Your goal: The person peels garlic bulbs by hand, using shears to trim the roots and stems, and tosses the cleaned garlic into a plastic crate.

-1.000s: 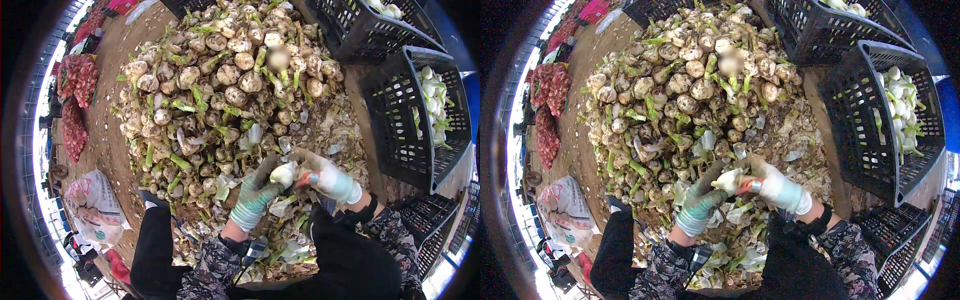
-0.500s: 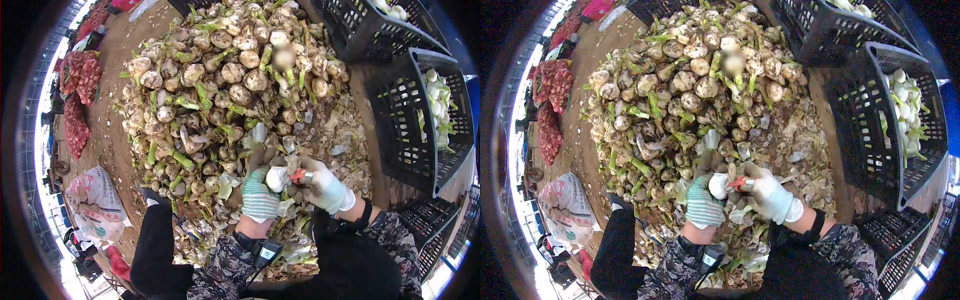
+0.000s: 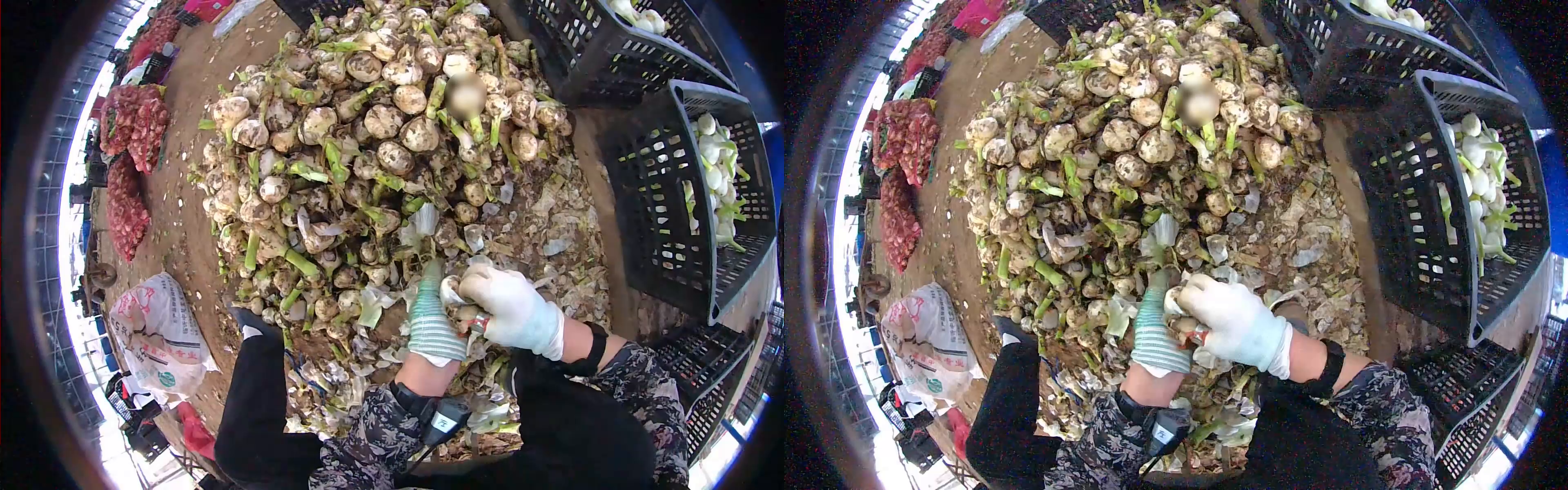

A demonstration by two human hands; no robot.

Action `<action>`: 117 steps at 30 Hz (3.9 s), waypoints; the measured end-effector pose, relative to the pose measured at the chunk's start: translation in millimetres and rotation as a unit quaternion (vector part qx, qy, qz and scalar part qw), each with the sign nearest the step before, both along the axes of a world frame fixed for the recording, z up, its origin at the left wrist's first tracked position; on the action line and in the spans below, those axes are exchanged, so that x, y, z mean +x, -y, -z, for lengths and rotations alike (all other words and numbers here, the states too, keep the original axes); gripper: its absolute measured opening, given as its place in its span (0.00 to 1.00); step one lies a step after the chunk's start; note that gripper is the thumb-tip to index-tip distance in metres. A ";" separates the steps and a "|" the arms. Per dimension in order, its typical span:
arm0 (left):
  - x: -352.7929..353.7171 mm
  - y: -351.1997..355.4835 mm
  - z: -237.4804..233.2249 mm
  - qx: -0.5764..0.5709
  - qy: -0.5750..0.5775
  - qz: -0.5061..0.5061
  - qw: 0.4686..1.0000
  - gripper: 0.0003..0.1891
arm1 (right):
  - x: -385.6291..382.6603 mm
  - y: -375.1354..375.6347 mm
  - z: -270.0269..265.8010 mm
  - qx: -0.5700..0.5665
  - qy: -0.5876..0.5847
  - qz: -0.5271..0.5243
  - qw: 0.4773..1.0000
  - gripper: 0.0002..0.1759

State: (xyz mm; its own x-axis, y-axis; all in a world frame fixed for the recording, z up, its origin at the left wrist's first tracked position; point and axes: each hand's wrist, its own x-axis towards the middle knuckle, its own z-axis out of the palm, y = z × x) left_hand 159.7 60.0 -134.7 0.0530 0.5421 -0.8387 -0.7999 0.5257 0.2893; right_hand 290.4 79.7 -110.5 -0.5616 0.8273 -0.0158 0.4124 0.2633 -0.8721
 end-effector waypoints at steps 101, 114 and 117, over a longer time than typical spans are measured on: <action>-6.0 17.2 -9.4 0.218 -0.136 0.190 0.947 0.24 | 24.9 2.7 36.8 -0.307 -0.246 0.188 0.900 0.15; -11.2 16.7 -5.3 0.250 -0.255 0.256 0.898 0.27 | 25.7 0.3 26.8 -0.053 -0.116 0.114 0.985 0.14; -24.6 19.8 4.2 0.212 -0.080 0.253 0.941 0.27 | 36.9 -0.1 31.1 -0.122 -0.162 0.068 0.977 0.11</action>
